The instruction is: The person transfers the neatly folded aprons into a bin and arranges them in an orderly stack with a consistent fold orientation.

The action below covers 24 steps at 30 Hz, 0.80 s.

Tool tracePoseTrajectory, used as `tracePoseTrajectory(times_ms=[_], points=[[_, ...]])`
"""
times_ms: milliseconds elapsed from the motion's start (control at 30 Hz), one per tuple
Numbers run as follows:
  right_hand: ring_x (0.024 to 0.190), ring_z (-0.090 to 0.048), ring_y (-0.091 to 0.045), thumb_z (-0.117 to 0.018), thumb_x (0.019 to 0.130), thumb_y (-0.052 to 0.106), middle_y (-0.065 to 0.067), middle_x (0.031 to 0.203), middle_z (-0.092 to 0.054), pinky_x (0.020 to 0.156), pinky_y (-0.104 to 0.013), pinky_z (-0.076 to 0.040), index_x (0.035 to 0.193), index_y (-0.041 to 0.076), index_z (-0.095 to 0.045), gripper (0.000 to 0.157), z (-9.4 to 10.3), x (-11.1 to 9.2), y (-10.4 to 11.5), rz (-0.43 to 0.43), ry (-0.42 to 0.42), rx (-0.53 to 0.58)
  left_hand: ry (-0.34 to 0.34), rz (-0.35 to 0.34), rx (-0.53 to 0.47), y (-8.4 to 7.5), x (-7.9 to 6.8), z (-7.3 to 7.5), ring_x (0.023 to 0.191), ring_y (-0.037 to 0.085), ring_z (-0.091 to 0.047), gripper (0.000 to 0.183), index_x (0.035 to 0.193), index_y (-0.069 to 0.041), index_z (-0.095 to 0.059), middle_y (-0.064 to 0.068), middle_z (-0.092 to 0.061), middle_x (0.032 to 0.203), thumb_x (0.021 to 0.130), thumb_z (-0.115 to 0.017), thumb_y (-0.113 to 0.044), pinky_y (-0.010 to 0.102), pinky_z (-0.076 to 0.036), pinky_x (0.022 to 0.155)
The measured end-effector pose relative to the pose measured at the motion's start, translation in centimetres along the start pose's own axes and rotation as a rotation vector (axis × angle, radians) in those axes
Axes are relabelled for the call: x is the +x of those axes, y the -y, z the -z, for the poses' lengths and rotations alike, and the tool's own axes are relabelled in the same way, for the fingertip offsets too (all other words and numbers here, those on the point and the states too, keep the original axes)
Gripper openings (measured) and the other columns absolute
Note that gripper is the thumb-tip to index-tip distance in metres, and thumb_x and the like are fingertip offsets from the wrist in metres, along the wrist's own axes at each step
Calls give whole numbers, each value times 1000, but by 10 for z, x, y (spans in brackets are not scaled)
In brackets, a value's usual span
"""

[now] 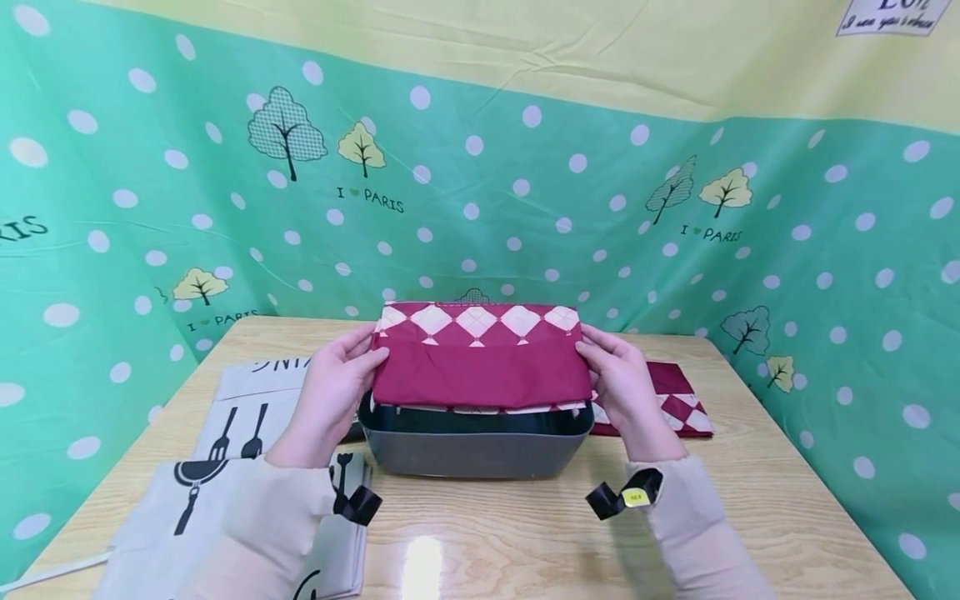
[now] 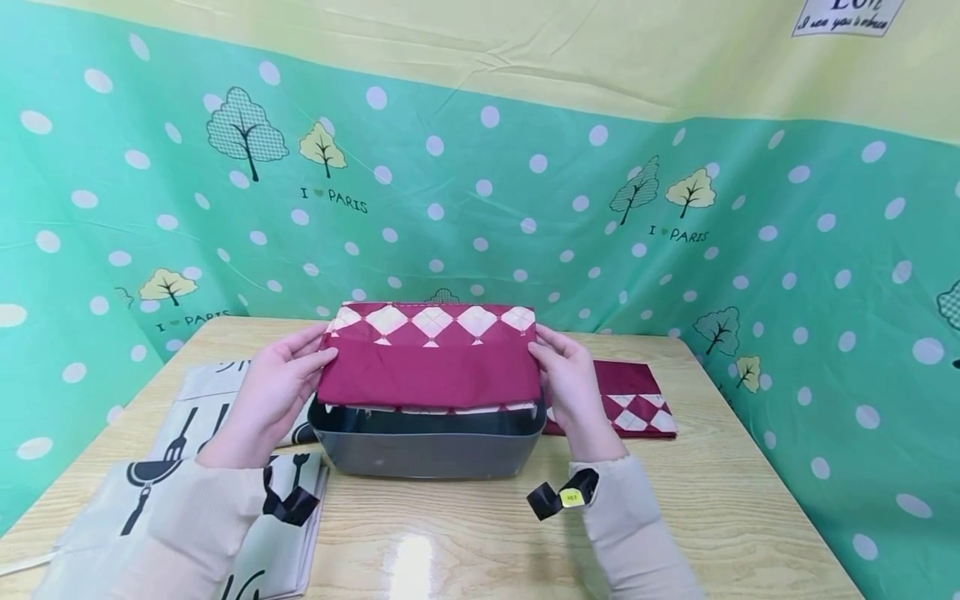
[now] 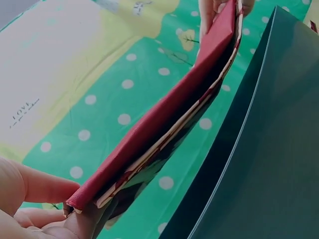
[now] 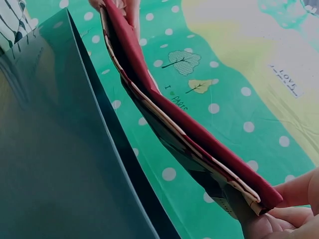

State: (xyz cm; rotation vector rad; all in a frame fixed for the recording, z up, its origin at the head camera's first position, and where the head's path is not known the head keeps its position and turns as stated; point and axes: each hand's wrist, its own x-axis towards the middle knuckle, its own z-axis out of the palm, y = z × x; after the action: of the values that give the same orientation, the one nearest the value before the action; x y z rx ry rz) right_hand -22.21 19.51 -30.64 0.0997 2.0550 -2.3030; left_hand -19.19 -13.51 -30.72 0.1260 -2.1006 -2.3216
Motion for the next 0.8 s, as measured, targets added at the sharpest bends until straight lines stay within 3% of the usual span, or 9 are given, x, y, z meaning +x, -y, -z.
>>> tracePoseTrajectory(times_ms=[133, 233, 400, 567, 700, 800], points=[[119, -62, -12, -46, 104, 11, -16, 158, -36, 95, -24, -52, 153, 3, -33, 51, 3, 2, -1, 6, 35, -106, 9, -6, 70, 2, 4, 1, 144, 25, -39, 55, 154, -3, -30, 14, -36, 158, 103, -50, -12, 36, -36, 114], [140, -45, -27, -45, 104, 10, -18, 160, -31, 108, -31, -41, 153, -1, -29, 53, 5, 3, -4, 12, 87, -191, 4, 9, 189, 6, 6, 2, 146, 29, -35, 58, 154, -1, -28, 19, -34, 158, 104, -50, -18, 42, -33, 118], [147, -33, -31, -45, 104, 9, -20, 161, -27, 114, -35, -34, 153, -4, -26, 54, 6, 4, -9, 16, 119, -214, -8, 20, 321, 14, 6, 4, 149, 31, -30, 61, 155, -1, -25, 20, -32, 159, 104, -49, -24, 44, -26, 121], [147, -35, -28, -45, 104, 9, -18, 161, -28, 112, -33, -35, 153, -3, -27, 54, 5, 4, -10, 34, 111, -192, 33, -17, 249, 15, 5, 2, 148, 30, -32, 59, 153, 3, -27, 21, -34, 158, 105, -49, -23, 43, -28, 120], [146, -35, -29, -45, 104, 8, -18, 160, -30, 111, -30, -37, 153, -4, -27, 53, 3, 4, -11, 44, 117, -166, 68, -2, 162, 15, 3, 3, 147, 29, -34, 59, 153, 4, -26, 21, -32, 159, 105, -49, -20, 39, -33, 117], [146, -36, -29, -46, 104, 8, -18, 160, -32, 109, -28, -39, 153, -4, -29, 53, 1, 3, -11, 50, 117, -152, 74, 18, 152, 16, 2, 3, 145, 27, -38, 59, 154, 1, -27, 18, -35, 158, 104, -50, -21, 34, -37, 113]])
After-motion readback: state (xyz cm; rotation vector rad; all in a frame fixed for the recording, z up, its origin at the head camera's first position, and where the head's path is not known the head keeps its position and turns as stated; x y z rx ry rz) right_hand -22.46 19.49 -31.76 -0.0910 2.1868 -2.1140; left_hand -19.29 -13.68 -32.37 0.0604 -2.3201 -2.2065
